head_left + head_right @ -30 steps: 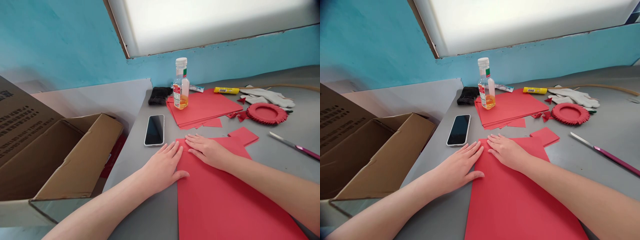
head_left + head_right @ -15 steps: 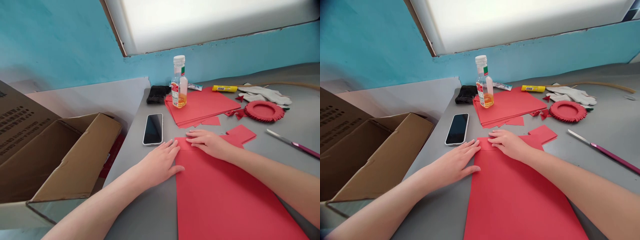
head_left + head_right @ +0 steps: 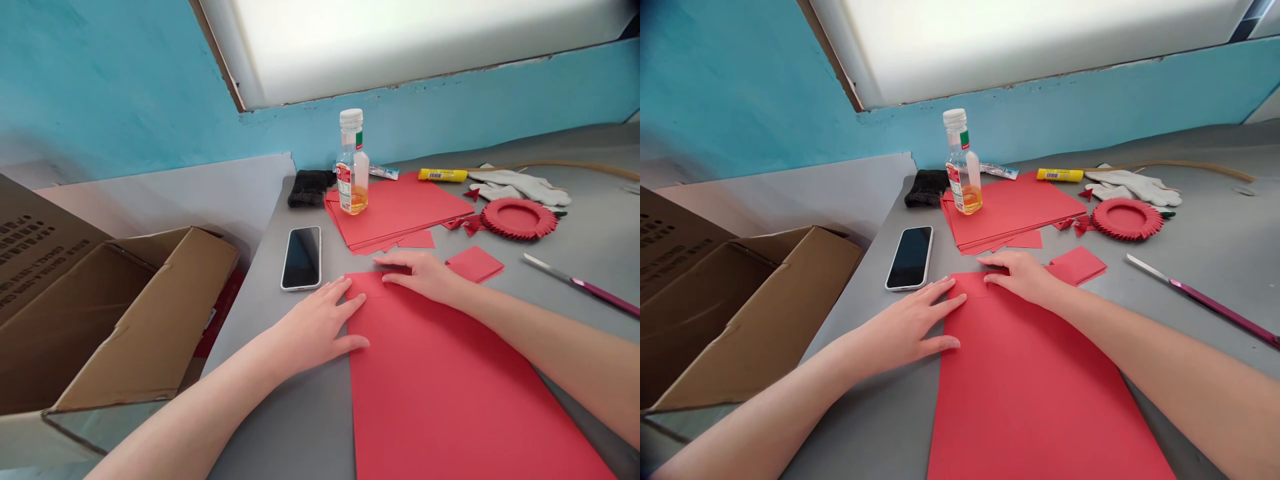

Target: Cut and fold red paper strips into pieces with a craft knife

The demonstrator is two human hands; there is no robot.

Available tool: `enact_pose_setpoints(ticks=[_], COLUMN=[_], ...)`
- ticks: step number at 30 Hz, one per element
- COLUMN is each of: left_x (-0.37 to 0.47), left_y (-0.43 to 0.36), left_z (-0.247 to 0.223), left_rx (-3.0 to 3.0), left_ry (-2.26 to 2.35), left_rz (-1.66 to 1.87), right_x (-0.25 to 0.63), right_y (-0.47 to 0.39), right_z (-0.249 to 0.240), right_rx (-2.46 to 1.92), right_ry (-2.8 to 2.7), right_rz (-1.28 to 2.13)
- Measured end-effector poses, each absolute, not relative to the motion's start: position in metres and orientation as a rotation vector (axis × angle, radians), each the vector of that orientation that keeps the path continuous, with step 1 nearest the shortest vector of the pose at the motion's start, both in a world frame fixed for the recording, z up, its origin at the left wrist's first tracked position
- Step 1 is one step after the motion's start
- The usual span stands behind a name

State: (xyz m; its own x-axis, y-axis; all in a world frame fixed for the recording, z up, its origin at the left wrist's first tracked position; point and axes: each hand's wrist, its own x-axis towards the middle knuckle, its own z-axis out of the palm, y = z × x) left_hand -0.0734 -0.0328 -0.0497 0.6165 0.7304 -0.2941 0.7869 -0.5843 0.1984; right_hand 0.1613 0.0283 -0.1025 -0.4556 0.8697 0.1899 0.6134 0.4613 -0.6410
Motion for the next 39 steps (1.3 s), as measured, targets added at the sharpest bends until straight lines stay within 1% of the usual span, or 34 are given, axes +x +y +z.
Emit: enact_pose_setpoints(ticks=[3, 9, 13, 18, 24, 28, 32, 35, 39], left_x=[-0.073, -0.073, -0.072, -0.074, -0.078, -0.074, -0.067, -0.063, -0.064], left_y=[-0.034, -0.033, -0.032, -0.03, -0.029, -0.031, -0.033, -0.034, -0.038], left_z=[-0.052, -0.057, -0.057, -0.055, -0.048, -0.046, -0.045, -0.047, -0.054], left_rx=[2.531, 2.591, 2.598, 2.61, 2.497, 2.666, 2.776, 2.712, 2.543], left_ry=[1.225, 1.175, 1.166, 1.108, 1.094, 1.145, 1.182, 1.187, 1.247], left_rz=[-0.222, -0.17, -0.154, -0.117, -0.183, -0.076, -0.113, -0.146, -0.106], right_x=[0.16, 0.148, 0.138, 0.13, 0.119, 0.118, 0.119, 0.121, 0.123], right_y=[0.027, 0.025, 0.032, 0.042, 0.039, 0.039, 0.042, 0.044, 0.044], right_z=[-0.102, -0.095, -0.081, -0.064, -0.052, -0.052, -0.056, -0.058, -0.061], right_rx=[-1.281, -1.333, -1.559, -1.605, -1.665, -1.672, -1.647, -1.61, -1.569], right_ry=[-2.149, -2.427, -2.513, -2.573, -2.609, -2.602, -2.59, -2.583, -2.563], right_rz=[0.637, 0.412, 0.613, 0.784, 0.743, 0.783, 0.799, 0.811, 0.859])
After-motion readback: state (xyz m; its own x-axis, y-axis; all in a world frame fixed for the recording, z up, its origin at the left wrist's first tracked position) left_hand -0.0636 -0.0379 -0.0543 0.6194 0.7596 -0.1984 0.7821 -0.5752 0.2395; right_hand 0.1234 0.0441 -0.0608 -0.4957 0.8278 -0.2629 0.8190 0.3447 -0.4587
